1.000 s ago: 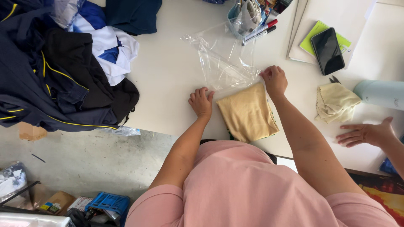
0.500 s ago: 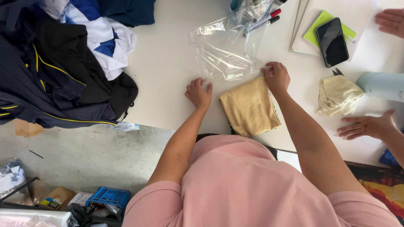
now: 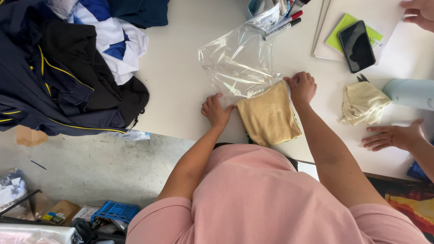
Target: The person folds a green and beige t-shirt, places it into a clear plastic bag, and seals the bag. They then use a marker to write on the bag before setting it aside. The process is repeated with another shirt.
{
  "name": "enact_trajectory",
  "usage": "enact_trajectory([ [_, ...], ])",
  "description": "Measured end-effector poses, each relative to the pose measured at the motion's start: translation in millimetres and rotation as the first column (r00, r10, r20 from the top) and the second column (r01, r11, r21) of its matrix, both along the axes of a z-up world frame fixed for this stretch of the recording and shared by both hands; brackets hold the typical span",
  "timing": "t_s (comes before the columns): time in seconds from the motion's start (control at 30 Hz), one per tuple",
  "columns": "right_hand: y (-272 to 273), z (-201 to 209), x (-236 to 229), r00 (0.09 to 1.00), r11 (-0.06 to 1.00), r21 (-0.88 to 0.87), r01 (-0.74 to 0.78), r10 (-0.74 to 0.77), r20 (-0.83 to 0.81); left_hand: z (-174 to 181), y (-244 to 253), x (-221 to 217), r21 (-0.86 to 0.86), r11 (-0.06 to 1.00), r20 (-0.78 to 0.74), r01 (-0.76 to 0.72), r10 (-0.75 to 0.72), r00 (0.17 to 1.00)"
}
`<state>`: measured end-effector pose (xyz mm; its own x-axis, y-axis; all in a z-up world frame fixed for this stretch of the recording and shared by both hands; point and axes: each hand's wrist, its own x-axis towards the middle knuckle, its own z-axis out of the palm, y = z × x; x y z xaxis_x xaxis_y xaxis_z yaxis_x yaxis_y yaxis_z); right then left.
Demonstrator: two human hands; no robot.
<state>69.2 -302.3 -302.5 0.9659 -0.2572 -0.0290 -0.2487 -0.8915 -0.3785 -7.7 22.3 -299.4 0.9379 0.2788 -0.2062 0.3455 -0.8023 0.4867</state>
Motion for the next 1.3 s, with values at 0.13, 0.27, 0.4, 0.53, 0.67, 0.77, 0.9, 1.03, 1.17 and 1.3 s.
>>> enact_trajectory([
  [0.13,-10.0,0.4,-25.2,0.998,0.999,0.006,0.042,-0.042,-0.044,3.6,-9.6,-23.3,-0.019,1.0,-0.042,0.001,-0.002,0.999],
  [0.27,-16.0,4.4,-42.0,0.989,0.997,0.056,0.057,-0.048,-0.143,3.7,-9.0,-37.5,-0.026,0.995,-0.074,0.098,-0.099,0.992],
  [0.4,-24.2,10.9,-47.6,0.99,0.997,0.081,0.009,0.002,-0.141,6.5,-8.5,-43.0,-0.039,0.987,-0.157,0.155,-0.159,0.975],
  [0.53,-27.4,18.8,-62.5,0.979,0.981,0.185,0.065,-0.026,-0.203,6.8,-8.0,-50.9,-0.077,0.972,-0.229,0.224,-0.236,0.944],
  [0.67,-28.0,26.3,-64.2,0.97,0.952,0.294,0.081,-0.008,-0.243,-5.4,-5.9,-49.8,-0.263,0.932,-0.064,0.251,-0.276,0.959],
  [0.77,-31.7,28.8,-58.2,0.985,0.886,0.464,0.015,0.068,-0.162,-19.9,-7.1,-42.7,-0.482,0.835,0.028,0.264,-0.286,0.958],
  [0.9,-36.5,19.5,-42.9,0.94,0.795,0.605,0.057,0.161,-0.3,-39.7,-17.8,-25.8,-0.742,0.667,-0.121,0.07,-0.235,0.965],
  [1.03,-42.9,4.0,-50.4,0.874,0.551,0.768,0.326,0.134,-0.467,-56.5,-22.0,-25.2,-0.911,0.377,-0.243,-0.166,-0.165,0.956],
  [1.17,-54.7,3.3,-58.2,0.858,0.246,0.858,0.45,0.145,-0.492,-64.3,-26.3,-22.3,-0.895,0.394,-0.289,-0.211,-0.15,0.946],
  [1.3,-49.3,11.4,-68.2,0.899,0.317,0.889,0.33,0.182,-0.398,-62.8,-37.1,-26.8,-0.848,0.48,-0.295,-0.224,-0.077,0.952],
])
